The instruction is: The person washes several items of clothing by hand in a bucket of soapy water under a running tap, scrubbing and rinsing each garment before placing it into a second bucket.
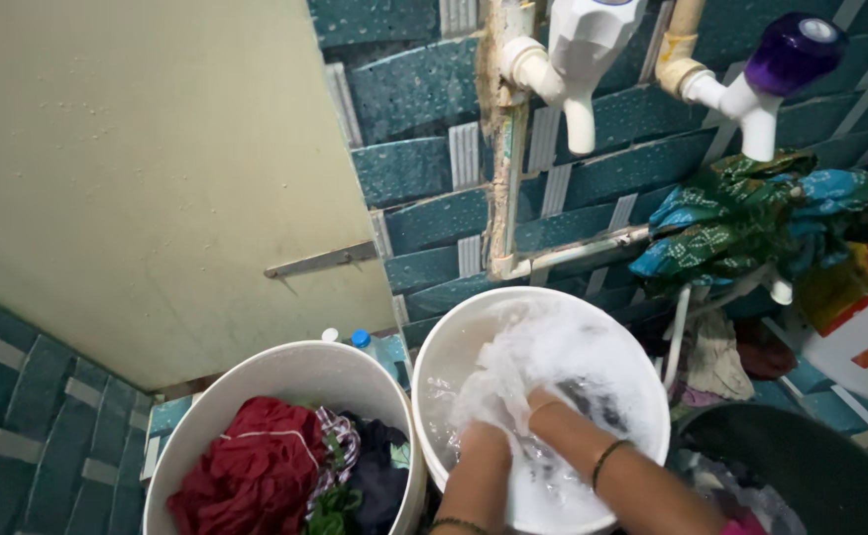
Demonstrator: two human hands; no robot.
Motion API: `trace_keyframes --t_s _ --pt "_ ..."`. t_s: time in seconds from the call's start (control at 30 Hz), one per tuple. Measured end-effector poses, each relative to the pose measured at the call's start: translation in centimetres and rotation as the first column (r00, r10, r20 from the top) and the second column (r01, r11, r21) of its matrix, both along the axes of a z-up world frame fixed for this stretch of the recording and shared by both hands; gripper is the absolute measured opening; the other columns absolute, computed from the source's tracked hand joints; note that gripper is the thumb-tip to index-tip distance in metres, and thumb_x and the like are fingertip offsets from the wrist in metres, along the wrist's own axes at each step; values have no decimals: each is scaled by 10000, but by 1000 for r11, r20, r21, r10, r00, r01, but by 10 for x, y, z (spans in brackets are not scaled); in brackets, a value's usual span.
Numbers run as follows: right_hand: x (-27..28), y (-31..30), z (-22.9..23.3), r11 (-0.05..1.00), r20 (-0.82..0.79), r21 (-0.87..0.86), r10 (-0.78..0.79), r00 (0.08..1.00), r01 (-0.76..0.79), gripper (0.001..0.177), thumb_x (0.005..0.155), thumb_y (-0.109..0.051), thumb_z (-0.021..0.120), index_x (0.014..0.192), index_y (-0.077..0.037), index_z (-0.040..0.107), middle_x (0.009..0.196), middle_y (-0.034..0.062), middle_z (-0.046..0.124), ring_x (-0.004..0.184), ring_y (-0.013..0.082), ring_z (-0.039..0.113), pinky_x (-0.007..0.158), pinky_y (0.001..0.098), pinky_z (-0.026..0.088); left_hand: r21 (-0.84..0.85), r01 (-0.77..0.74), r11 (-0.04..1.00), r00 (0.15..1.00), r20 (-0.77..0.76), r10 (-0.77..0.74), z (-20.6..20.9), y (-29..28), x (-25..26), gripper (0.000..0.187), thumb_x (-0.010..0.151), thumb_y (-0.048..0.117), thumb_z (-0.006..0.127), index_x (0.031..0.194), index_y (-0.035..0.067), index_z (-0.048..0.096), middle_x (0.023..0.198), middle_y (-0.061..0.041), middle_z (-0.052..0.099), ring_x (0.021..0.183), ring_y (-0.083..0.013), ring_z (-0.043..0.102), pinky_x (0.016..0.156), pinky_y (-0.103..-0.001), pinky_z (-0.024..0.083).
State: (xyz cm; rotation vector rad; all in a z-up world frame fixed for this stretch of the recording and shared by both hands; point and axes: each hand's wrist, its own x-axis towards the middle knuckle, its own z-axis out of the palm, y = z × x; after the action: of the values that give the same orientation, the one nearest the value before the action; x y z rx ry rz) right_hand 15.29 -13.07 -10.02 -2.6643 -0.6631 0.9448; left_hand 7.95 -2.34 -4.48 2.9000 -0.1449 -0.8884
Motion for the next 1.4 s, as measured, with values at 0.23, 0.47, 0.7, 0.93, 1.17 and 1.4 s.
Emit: trace_keyframes --t_s 0.23,0.47,0.7,0.93,1.17,1.4 --pt "8 -25 43 724 -94 611 -333 938 319 538 829 -21 632 1366 -39 624 1181 88 739 1034 212 692 909 384 567 -497 -351 794 770 329 546 4 9 0 600 972 507 533 1349 39 543 1392 -226 556 1273 -379 542 1088 -456 422" --pt "-18 -55 216 -166 -557 830 -312 770 533 472 911 -46 522 1381 -39 564 1268 115 684 1145 280 678 991 495 559 -722 -389 -572 450 -691 566 19 26 8 756 938 632 540 1355 2 580 1311 -183 667 1144 -314 685 1019 -464 533" --pt "-32 -52 272 -487 -697 611 44 716 624 442 1021 -194 411 1407 -21 541 1417 166 626 1312 335 608 1167 548 426 -671 117 -733 836 -331 437 79 -9 35 571 1018 525 590 1442 146 540 1359 -119 578 1178 -269 604 1021 -446 489" --pt "-37 -52 200 -531 -829 529 -159 536 662 488 1010 -402 426 1366 -109 589 1350 95 666 1210 293 646 1059 495 483 -529 -204 -824 785 -591 185 145 -32 23 547 857 383 722 1258 17 652 1180 -143 735 1044 -284 712 895 -433 585" --pt "-13 -32 140 -619 -814 531 -184 551 578 355 1010 -351 572 1257 -105 636 1201 83 701 1109 251 687 1005 424 569 -921 -147 -361 527 -382 759 157 -54 2 569 585 269 920 1054 4 738 1009 -107 797 869 -227 755 789 -338 591" --pt "-41 13 207 -156 -727 686 -139 672 710 517 942 -488 580 1299 -118 637 1188 68 732 1106 235 678 944 406 557 -996 19 -84 416 -68 907 169 56 2 436 612 245 888 919 -32 752 882 -114 795 721 -202 746 680 -358 606"
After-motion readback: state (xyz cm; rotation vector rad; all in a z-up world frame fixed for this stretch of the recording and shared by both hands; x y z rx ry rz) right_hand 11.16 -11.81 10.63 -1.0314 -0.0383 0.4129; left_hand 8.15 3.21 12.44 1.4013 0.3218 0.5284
